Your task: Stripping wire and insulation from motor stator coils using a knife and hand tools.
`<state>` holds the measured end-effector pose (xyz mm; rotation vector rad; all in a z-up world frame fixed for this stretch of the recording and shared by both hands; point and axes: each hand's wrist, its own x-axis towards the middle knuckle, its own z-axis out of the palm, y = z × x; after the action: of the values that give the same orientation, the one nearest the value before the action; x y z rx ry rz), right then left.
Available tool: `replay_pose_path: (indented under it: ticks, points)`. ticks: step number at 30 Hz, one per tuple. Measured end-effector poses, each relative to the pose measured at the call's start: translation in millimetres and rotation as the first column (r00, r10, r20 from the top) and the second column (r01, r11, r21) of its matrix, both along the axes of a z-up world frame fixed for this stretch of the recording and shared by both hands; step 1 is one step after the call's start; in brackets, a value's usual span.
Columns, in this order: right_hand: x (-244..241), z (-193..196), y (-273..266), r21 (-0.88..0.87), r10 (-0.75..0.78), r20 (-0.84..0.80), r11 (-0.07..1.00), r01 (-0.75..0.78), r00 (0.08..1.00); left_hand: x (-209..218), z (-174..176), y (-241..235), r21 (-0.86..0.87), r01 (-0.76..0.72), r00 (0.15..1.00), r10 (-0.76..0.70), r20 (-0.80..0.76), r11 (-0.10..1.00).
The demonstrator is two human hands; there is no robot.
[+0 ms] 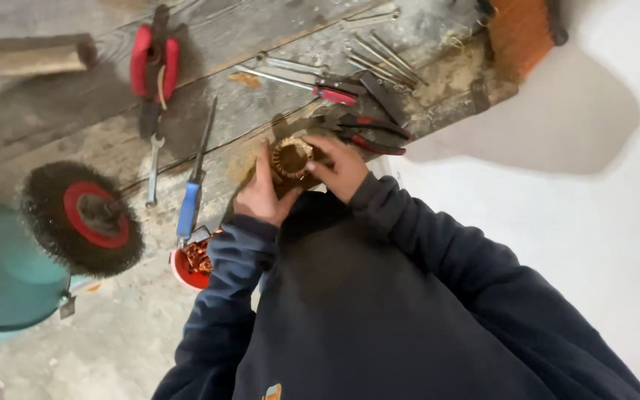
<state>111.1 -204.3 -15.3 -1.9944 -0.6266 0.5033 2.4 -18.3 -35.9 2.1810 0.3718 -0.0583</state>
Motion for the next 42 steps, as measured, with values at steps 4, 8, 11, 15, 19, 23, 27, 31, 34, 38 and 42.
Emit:
replay_pose_path:
  ticks: [4, 8, 11, 15, 19, 23, 27, 31, 34, 38, 42]
  points:
    - [15, 25, -20, -0.047, 0.059, 0.036, 0.997, -0.057, 0.998, 21, -3, -7, 0.074, 0.038, 0.976, -0.021, -0.218, 0.997]
    - [60, 37, -46, -0.145, 0.048, 0.227, 0.989, -0.015, 0.973, 27, -32, -20, 0.124, -0.047, 0.991, 0.031, 0.132, 0.991]
    - [98, 42, -46, -0.235, 0.111, 0.331, 0.971, -0.032, 0.937, 20, -26, -33, 0.077, -0.127, 0.977, 0.111, 0.184, 0.989]
    - [146, 20, -27, -0.386, 0.369, 0.404, 0.898, -0.210, 0.837, -8, -10, -48, -0.027, -0.260, 0.964, 0.258, -0.064, 0.965]
    - [176, -2, -11, -0.448, 0.565, 0.344, 0.801, -0.397, 0.750, -40, 10, -61, 0.026, -0.443, 0.872, 0.437, -0.220, 0.896]
    - [186, 6, 3, -0.561, 0.634, 0.160, 0.689, -0.459, 0.756, -78, 9, -93, -0.008, -0.561, 0.827, 0.559, -0.061, 0.828]
    - [205, -7, -5, -0.520, 0.710, 0.129, 0.643, -0.562, 0.692, -105, -10, -139, -0.065, -0.572, 0.816, 0.559, -0.148, 0.818]
    - [200, 0, -6, -0.558, 0.754, 0.196, 0.611, -0.561, 0.627, -119, -21, -153, -0.261, -0.488, 0.873, 0.475, -0.114, 0.833]
    - [209, -9, -3, -0.587, 0.685, 0.054, 0.610, -0.532, 0.727, -123, -15, -136, -0.257, -0.505, 0.863, 0.470, -0.187, 0.824]
    - [207, -7, 10, -0.608, 0.581, 0.007, 0.649, -0.458, 0.814, -157, -29, -105, -0.178, -0.473, 0.878, 0.446, -0.174, 0.863]
    - [267, -74, -22, -0.400, 0.624, -0.015, 0.712, -0.577, 0.781, -221, -56, -51, -0.221, -0.473, 0.881, 0.453, -0.137, 0.853]
